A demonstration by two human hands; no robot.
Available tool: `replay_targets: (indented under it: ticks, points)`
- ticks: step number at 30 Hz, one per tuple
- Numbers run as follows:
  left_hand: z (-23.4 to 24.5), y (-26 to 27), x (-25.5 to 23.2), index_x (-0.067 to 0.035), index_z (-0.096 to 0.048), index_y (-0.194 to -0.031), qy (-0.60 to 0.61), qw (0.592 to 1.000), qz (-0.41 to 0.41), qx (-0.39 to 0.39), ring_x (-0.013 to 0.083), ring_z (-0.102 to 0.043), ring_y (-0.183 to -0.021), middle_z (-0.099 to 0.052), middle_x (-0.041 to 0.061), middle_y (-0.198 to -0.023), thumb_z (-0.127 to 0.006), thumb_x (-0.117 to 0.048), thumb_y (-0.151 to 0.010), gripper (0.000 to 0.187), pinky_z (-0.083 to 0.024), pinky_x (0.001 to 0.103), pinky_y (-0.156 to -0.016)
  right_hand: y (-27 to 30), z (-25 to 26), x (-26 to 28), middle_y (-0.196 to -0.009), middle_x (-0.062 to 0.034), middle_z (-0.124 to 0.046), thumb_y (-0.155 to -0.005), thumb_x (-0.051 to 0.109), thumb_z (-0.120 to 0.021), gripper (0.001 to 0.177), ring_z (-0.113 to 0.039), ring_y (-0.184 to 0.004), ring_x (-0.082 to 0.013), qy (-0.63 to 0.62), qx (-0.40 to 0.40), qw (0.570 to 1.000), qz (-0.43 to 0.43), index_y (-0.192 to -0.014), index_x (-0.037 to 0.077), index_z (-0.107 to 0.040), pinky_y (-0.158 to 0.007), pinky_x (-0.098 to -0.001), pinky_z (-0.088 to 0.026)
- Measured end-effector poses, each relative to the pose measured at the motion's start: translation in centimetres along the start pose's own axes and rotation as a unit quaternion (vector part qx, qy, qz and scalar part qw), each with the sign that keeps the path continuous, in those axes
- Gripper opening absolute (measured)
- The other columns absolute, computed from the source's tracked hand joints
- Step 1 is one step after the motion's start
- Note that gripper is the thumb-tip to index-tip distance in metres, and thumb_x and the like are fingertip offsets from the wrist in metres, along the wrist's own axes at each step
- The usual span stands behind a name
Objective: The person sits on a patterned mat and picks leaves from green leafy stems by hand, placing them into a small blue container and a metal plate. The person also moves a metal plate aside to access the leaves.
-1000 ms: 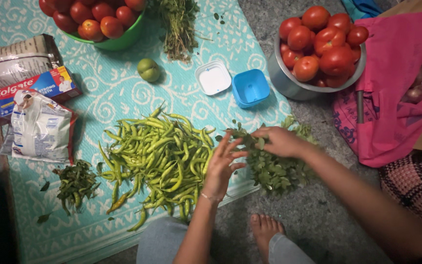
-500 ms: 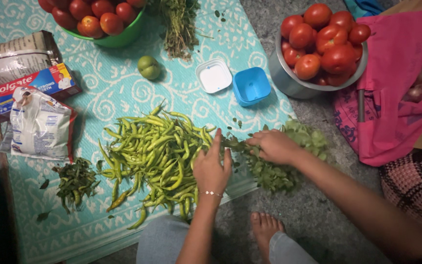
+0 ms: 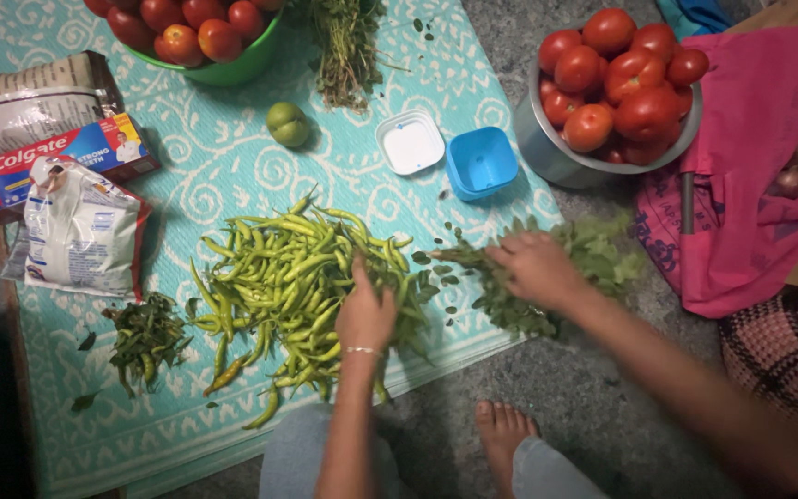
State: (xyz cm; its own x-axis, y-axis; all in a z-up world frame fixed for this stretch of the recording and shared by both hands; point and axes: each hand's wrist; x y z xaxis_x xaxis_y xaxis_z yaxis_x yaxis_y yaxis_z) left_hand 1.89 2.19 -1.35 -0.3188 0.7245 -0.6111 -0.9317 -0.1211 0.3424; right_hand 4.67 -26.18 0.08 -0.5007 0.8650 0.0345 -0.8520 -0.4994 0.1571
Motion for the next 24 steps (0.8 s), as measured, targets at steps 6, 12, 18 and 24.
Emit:
replay_targets:
  ticks: [6, 12, 18, 24]
  points:
    - [1.7, 1.5, -1.3, -0.008, -0.063, -0.126, 0.207, 0.966, -0.143, -0.056, 0.0235, -0.06, -0.052, -0.064, 0.012, -0.062, -0.064, -0.02, -0.093, 0.034, -0.047, 0.039, -0.053, 1.3, -0.8, -2.8, -0.124, -0.0109, -0.068, -0.077, 0.02, -0.074, 0.053, -0.062, -0.118, -0.0308, -0.133, -0.068, 0.989, -0.009, -0.128, 0.011, -0.067, -0.104, -0.044, -0.046]
    - [7.9, 4.2, -1.6, -0.006, -0.073, -0.103, 0.156, 0.959, -0.175, -0.155, 0.0274, -0.074, -0.074, -0.076, 0.014, -0.089, -0.059, -0.016, -0.099, 0.018, -0.055, 0.037, -0.066, 0.4, -2.3, -3.4, -0.124, -0.0111, -0.068, -0.084, 0.031, -0.073, 0.049, -0.061, -0.119, -0.032, -0.128, -0.036, 0.991, -0.005, -0.129, 0.01, -0.066, -0.103, -0.047, -0.045]
    - [19.0, 8.4, 8.8, -0.004, -0.074, -0.103, 0.062, 0.96, -0.03, -0.272, 0.0303, -0.072, -0.078, -0.074, 0.016, -0.087, -0.053, -0.023, -0.103, 0.028, -0.053, 0.042, -0.071, -2.5, -2.9, -3.2, -0.13, -0.0088, -0.066, -0.082, 0.036, -0.071, 0.055, -0.06, -0.123, -0.029, -0.068, 0.027, 0.997, 0.007, -0.132, 0.015, -0.063, -0.1, -0.0493, -0.046]
    - [23.7, 2.6, 23.6, -0.005, -0.076, -0.11, -0.066, 0.939, 0.065, -0.33, 0.0342, -0.072, -0.093, -0.075, 0.018, -0.102, -0.064, -0.032, -0.1, 0.031, -0.053, 0.046, -0.082, -4.0, -3.0, -2.2, -0.131, -0.0058, -0.066, -0.085, 0.04, -0.07, 0.053, -0.06, -0.126, -0.0263, -0.047, 0.097, 0.994, 0.001, -0.132, 0.018, -0.063, -0.107, -0.047, -0.046]
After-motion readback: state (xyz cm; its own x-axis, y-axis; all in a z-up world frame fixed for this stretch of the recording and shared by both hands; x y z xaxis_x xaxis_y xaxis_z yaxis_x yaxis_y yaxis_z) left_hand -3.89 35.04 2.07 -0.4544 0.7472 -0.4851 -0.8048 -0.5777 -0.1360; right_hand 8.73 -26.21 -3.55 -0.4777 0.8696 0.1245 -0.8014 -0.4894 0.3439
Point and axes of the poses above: each hand's wrist, its own y-axis away from the middle knuckle, its own z-axis out of the back of the hand, x = y × z
